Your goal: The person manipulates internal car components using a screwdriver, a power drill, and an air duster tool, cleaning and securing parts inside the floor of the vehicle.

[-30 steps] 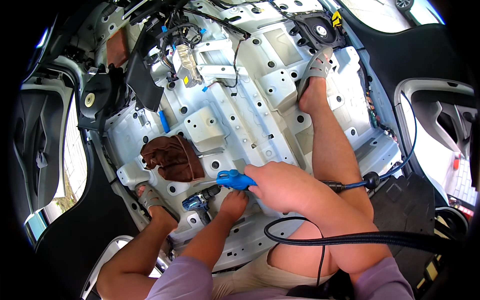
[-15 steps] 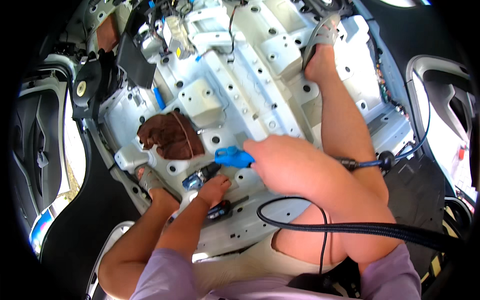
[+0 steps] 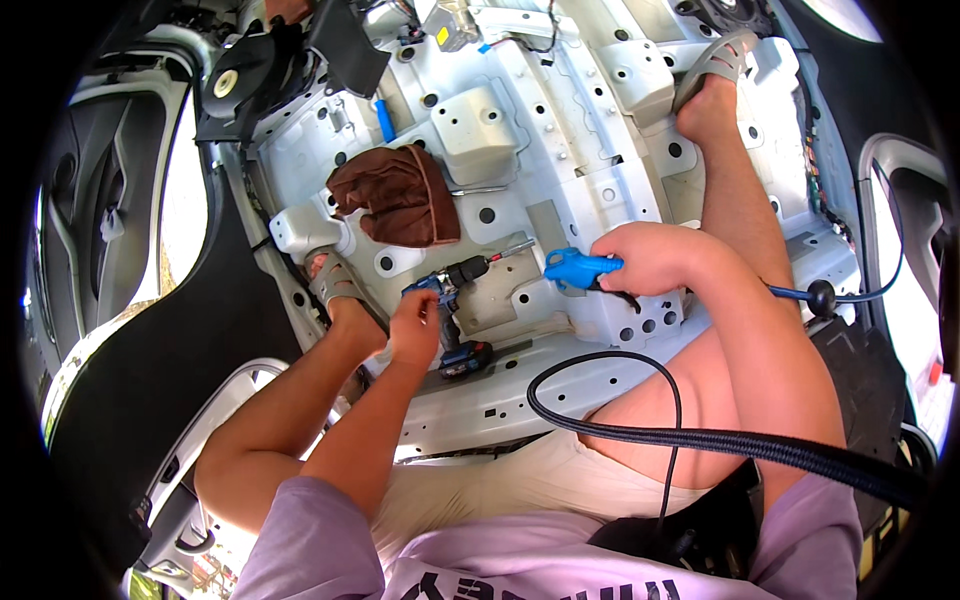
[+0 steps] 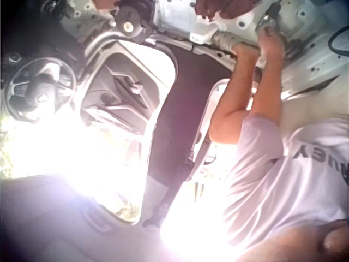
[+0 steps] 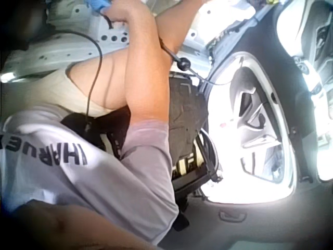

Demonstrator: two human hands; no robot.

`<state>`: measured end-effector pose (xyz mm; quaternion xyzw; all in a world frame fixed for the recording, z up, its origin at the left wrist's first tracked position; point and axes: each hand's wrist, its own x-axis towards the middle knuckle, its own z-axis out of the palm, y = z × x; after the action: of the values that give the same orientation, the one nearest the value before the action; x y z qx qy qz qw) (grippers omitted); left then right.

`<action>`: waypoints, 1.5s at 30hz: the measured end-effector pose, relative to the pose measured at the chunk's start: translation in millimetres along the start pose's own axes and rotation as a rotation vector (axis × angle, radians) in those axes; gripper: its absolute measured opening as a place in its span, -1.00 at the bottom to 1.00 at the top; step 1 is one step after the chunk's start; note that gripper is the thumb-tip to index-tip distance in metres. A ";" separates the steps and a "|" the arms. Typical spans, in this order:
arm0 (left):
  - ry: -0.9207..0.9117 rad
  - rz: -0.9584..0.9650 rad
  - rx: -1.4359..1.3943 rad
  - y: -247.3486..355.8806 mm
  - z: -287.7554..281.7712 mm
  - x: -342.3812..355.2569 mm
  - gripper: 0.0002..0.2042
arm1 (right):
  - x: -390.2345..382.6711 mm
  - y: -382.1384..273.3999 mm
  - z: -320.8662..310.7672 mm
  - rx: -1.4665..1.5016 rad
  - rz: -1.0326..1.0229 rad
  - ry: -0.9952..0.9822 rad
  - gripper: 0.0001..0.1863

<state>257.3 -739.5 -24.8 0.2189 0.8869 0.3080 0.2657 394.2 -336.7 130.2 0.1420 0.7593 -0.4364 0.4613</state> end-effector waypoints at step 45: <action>0.213 0.022 0.721 -2.1 -70.1 226.0 -0.33 | 9.8 -32.2 -14.3 0.045 0.086 0.336 -0.77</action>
<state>41.9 -646.3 -55.2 0.2745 0.9587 -0.0001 0.0745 360.8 -345.7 142.0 0.2554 0.8091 -0.4034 0.3428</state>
